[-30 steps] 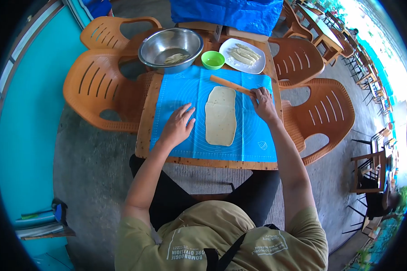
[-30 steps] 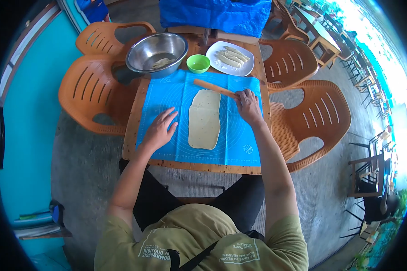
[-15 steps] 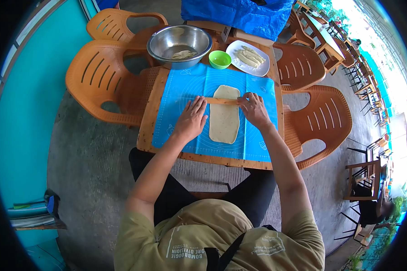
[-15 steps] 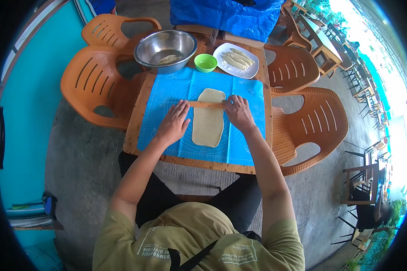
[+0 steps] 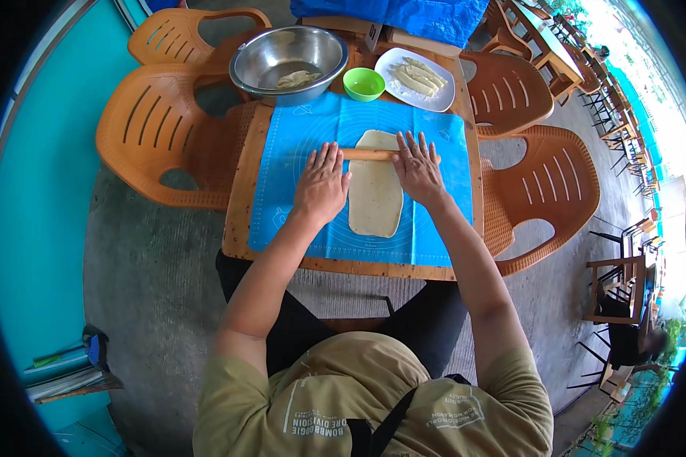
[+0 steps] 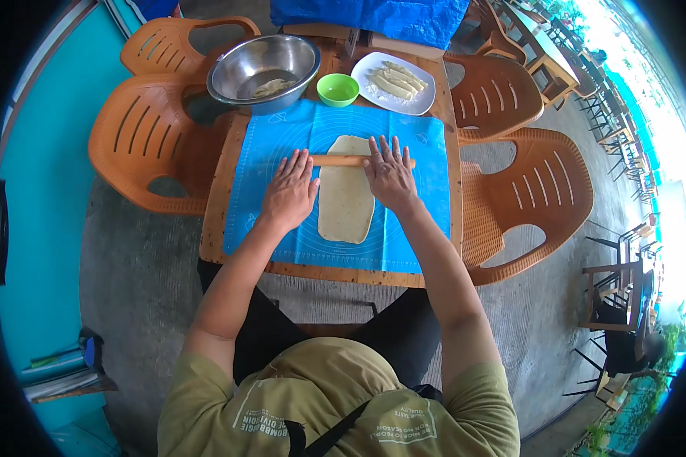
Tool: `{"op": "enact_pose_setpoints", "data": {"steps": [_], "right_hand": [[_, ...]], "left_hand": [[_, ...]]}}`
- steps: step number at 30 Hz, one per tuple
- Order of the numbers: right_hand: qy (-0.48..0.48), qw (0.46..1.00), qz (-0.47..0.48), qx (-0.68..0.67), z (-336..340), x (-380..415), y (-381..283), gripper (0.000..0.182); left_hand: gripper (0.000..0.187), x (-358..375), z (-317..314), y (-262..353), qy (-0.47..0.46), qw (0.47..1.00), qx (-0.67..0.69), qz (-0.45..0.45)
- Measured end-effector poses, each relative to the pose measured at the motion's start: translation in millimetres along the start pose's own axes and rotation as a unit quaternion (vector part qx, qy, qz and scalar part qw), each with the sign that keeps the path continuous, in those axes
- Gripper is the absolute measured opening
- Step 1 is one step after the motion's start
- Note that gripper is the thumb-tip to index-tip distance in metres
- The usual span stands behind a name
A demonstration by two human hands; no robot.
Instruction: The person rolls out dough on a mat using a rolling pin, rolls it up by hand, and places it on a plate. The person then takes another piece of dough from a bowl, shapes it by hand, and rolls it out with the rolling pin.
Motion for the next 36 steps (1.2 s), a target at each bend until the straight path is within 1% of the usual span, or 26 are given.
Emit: {"op": "enact_pose_setpoints", "data": {"steps": [2,9,11,16,18,22,23,31,34,36], "right_hand": [[-0.002,1.000,-0.005,0.007,-5,-7,1,0.065],[-0.029,0.999,-0.014,0.035,-15,-30,6,0.069],[-0.032,0.999,-0.015,0.040,-18,-37,8,0.070],[-0.027,0.998,-0.029,0.056,-26,-52,10,0.073],[-0.040,0.996,-0.061,0.060,-28,-55,13,0.074],[-0.052,0.994,-0.079,0.062,-31,-67,15,0.074],[-0.051,0.993,-0.083,0.067,-32,-70,15,0.074],[-0.035,0.989,-0.110,0.092,-41,-91,19,0.073],[-0.023,0.989,-0.111,0.098,-44,-96,21,0.072],[0.000,0.989,-0.120,0.088,-41,-99,20,0.069]], "left_hand": [[0.065,-6,-2,-3,0.001,0.999,0.029,0.014],[0.066,-27,-10,-11,-0.017,0.999,0.037,0.011],[0.067,-34,-11,-16,-0.031,0.997,0.058,0.028],[0.071,-48,-17,-19,-0.031,0.998,0.038,0.037],[0.073,-54,-17,-20,-0.026,0.998,0.031,0.038],[0.076,-71,-20,-26,-0.055,0.997,0.022,0.050],[0.077,-75,-21,-28,-0.068,0.996,0.018,0.054],[0.077,-108,-39,-40,-0.079,0.994,0.013,0.075],[0.078,-116,-45,-43,-0.078,0.994,0.003,0.081],[0.078,-121,-47,-44,-0.077,0.993,-0.007,0.085]]}}
Point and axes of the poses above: each hand's wrist, its own x-axis away from the middle knuckle, its own z-axis out of the back of the hand, y = z × x, the point moved 7 cm from there along -x, towards the middle knuckle, and after that the axes turned 10 degrees about y, right-handed, at the moved point
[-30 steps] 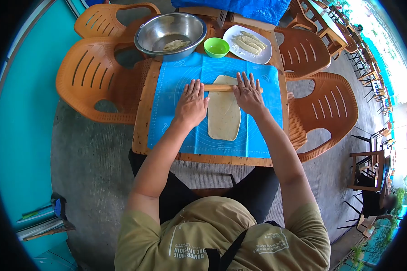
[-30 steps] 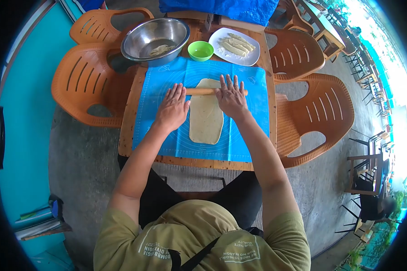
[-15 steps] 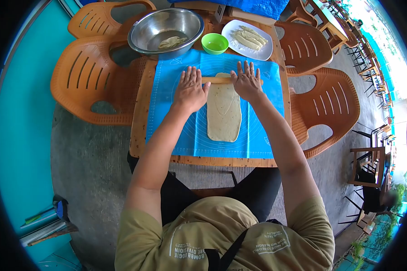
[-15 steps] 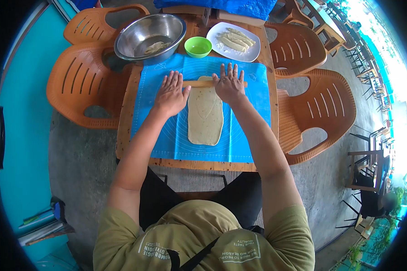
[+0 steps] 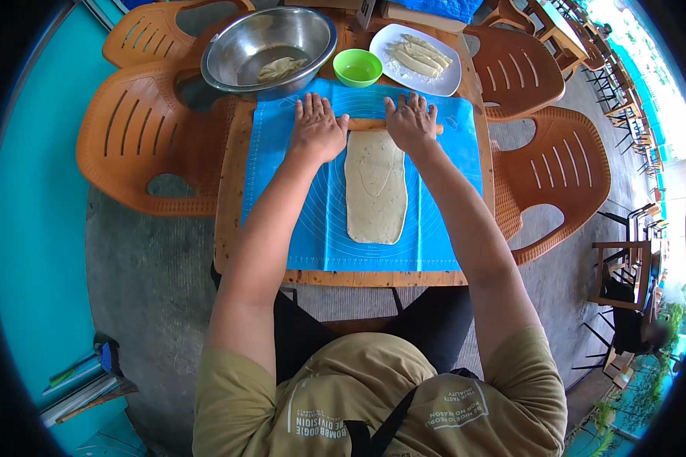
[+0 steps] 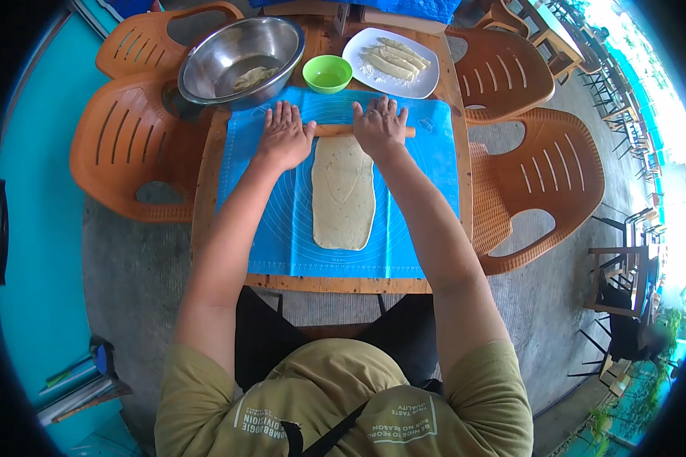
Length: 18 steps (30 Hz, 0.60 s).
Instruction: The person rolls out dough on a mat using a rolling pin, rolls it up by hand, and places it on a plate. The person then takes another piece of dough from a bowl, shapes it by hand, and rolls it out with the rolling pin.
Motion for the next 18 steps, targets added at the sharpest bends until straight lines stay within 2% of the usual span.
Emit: {"op": "enact_pose_setpoints", "data": {"steps": [4,6,9,14,18], "right_hand": [[-0.002,1.000,-0.006,0.003,4,-4,-3,0.065],[0.061,0.998,0.001,0.009,9,-6,-5,0.063],[0.078,0.997,-0.004,0.013,8,-11,-4,0.063],[0.074,0.997,-0.019,0.004,12,-18,-5,0.062],[0.071,0.997,-0.018,-0.001,17,-18,-4,0.060]], "left_hand": [[0.078,-9,4,-1,-0.010,1.000,-0.002,0.015],[0.077,-12,3,-3,-0.012,1.000,0.000,0.022],[0.077,-20,-1,-5,0.008,1.000,0.008,0.019],[0.070,-25,1,-5,0.065,0.998,-0.002,0.006],[0.063,-27,9,-2,0.077,0.997,-0.026,-0.007]]}}
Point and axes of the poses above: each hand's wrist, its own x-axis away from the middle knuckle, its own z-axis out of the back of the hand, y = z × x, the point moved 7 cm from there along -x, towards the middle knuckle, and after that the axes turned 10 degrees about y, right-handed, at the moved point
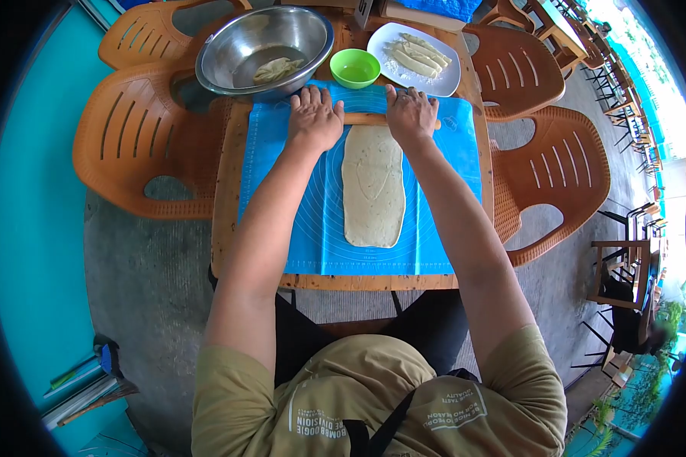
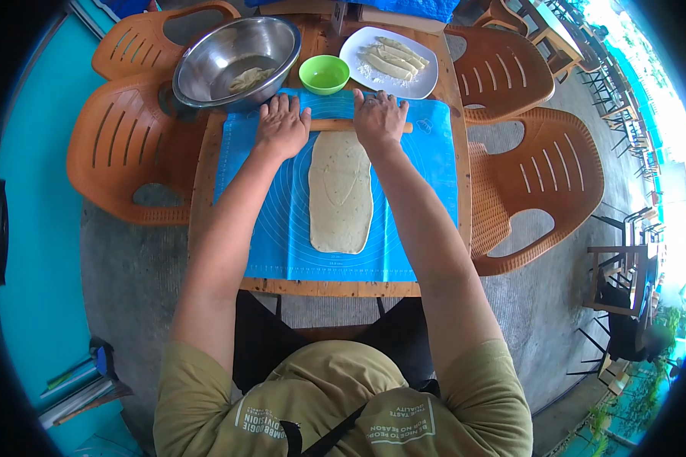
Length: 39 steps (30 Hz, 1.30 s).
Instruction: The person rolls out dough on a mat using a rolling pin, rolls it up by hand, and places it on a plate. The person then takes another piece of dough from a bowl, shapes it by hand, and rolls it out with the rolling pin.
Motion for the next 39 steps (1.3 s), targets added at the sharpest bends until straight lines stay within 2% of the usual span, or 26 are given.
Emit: {"op": "enact_pose_setpoints", "data": {"steps": [3,4,6,7,9,12,14,17,21,23,27,32,34,36,37,39], "right_hand": [[0.013,0.999,0.045,-0.018,6,8,4,0.050],[0.014,0.999,0.045,-0.016,4,11,10,0.050],[0.045,0.994,0.042,-0.094,7,21,22,0.034],[0.045,0.994,0.043,-0.093,15,25,28,0.034],[0.046,0.983,0.116,-0.136,30,37,30,0.026],[0.048,0.975,0.142,-0.164,33,44,41,0.029],[0.053,0.975,0.149,-0.153,29,43,45,0.031],[0.061,0.974,0.167,-0.140,24,40,47,0.033],[0.052,0.969,0.196,-0.144,23,32,46,0.032],[0.059,0.967,0.198,-0.150,24,27,46,0.030],[0.081,0.963,0.217,-0.140,34,19,42,0.026],[0.132,0.956,0.208,-0.156,70,43,40,0.023],[0.143,0.956,0.197,-0.162,86,69,40,0.023],[0.126,0.966,0.126,-0.186,97,96,48,0.022],[0.118,0.968,0.113,-0.191,96,107,52,0.022],[0.110,0.970,0.113,-0.185,95,125,57,0.022]], "left_hand": [[0.059,-2,1,0,0.025,1.000,-0.005,-0.007],[0.058,-3,1,0,0.042,0.999,-0.006,-0.009],[0.056,-5,-1,0,0.060,0.998,-0.006,-0.012],[0.055,-6,0,0,0.075,0.997,-0.012,-0.008],[0.053,-7,1,3,0.090,0.996,-0.016,-0.005],[0.048,-9,3,8,0.109,0.993,-0.030,0.017],[0.043,-7,8,11,0.187,0.981,-0.048,0.021],[0.039,0,16,12,0.233,0.972,-0.016,0.010],[0.039,17,24,5,0.238,0.970,0.044,-0.010],[0.041,29,34,3,0.271,0.959,0.074,-0.045],[0.040,53,52,-8,0.252,0.961,0.104,-0.035],[0.041,95,82,-15,0.287,0.942,0.163,-0.062],[0.042,114,94,-11,0.268,0.943,0.183,-0.067],[0.042,131,102,-5,0.272,0.937,0.198,-0.096],[0.045,136,101,-2,0.239,0.942,0.209,-0.107],[0.047,137,94,6,0.230,0.943,0.199,-0.132]]}}
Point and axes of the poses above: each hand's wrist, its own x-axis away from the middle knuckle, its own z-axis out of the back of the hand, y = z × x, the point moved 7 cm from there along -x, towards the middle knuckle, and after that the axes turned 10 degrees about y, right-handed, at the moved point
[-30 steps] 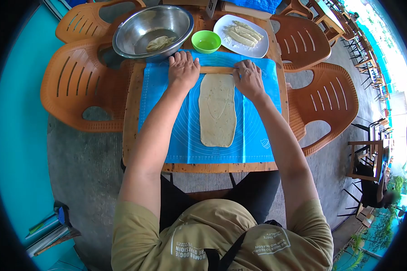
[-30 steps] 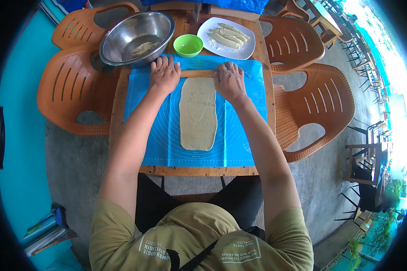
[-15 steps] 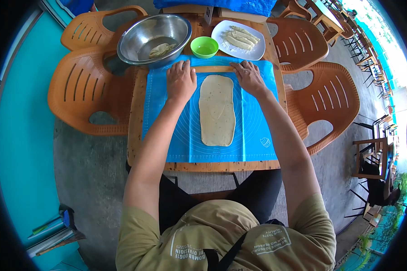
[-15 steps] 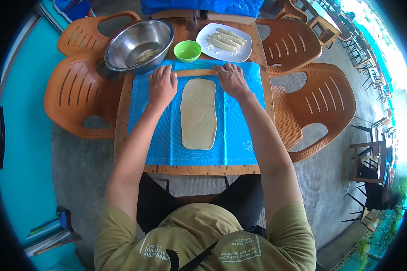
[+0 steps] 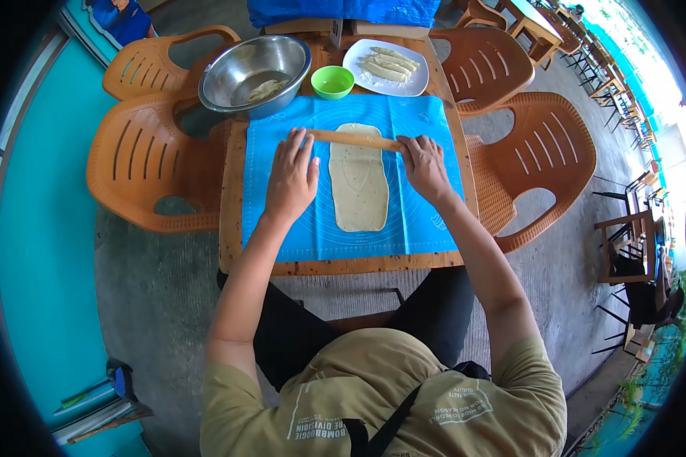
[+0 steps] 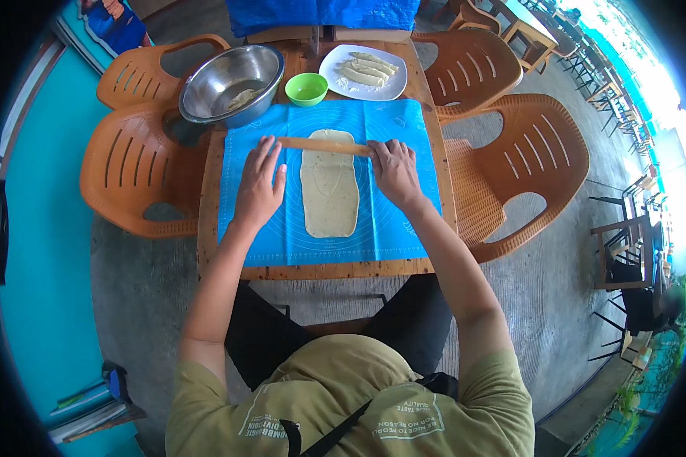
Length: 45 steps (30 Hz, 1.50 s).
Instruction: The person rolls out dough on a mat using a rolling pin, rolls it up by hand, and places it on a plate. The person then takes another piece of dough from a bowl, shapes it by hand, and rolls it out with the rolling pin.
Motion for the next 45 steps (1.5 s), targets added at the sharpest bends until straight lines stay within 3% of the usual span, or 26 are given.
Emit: {"op": "enact_pose_setpoints", "data": {"steps": [3,7,9,11,14,17,26,29,31,32,34,41,45], "right_hand": [[-0.011,1.000,0.010,0.009,0,13,1,0.022],[-0.047,0.999,0.008,0.013,-1,20,-9,0.024],[-0.076,0.997,-0.008,0.022,-7,24,-6,0.025],[-0.068,0.997,0.025,0.038,-13,28,-5,0.037],[-0.135,0.990,0.001,0.052,-21,36,-10,0.049],[-0.136,0.988,-0.005,0.071,-20,41,-13,0.055],[-0.149,0.987,0.004,0.065,0,62,-26,0.052],[-0.210,0.975,-0.035,0.070,4,58,-31,0.052],[-0.179,0.982,-0.036,0.052,1,51,-34,0.053],[-0.150,0.988,-0.035,0.033,0,45,-36,0.054],[-0.159,0.987,-0.022,0.028,-15,43,-38,0.055],[-0.164,0.985,0.018,0.050,-19,58,-44,0.057],[-0.162,0.985,0.019,0.053,-13,67,-49,0.057]], "left_hand": [[0.053,3,-22,4,-0.043,0.999,0.009,-0.015],[0.061,11,-53,-3,-0.104,0.994,-0.004,0.032],[0.063,20,-66,-5,-0.190,0.981,-0.030,0.037],[0.061,22,-65,-2,-0.182,0.981,-0.072,0.010],[0.061,27,-63,0,-0.215,0.974,-0.068,0.024],[0.060,31,-54,5,-0.234,0.970,-0.070,0.021],[0.056,56,-17,37,-0.197,0.974,-0.114,0.000],[0.054,49,-5,44,-0.228,0.965,-0.131,-0.010],[0.055,37,-8,39,-0.307,0.946,-0.091,0.048],[0.055,34,-14,34,-0.306,0.946,-0.092,0.048],[0.056,27,-22,30,-0.187,0.980,-0.066,-0.006],[0.059,54,-38,28,-0.237,0.968,-0.087,0.006],[0.060,62,-28,36,-0.218,0.972,-0.090,-0.005]]}}
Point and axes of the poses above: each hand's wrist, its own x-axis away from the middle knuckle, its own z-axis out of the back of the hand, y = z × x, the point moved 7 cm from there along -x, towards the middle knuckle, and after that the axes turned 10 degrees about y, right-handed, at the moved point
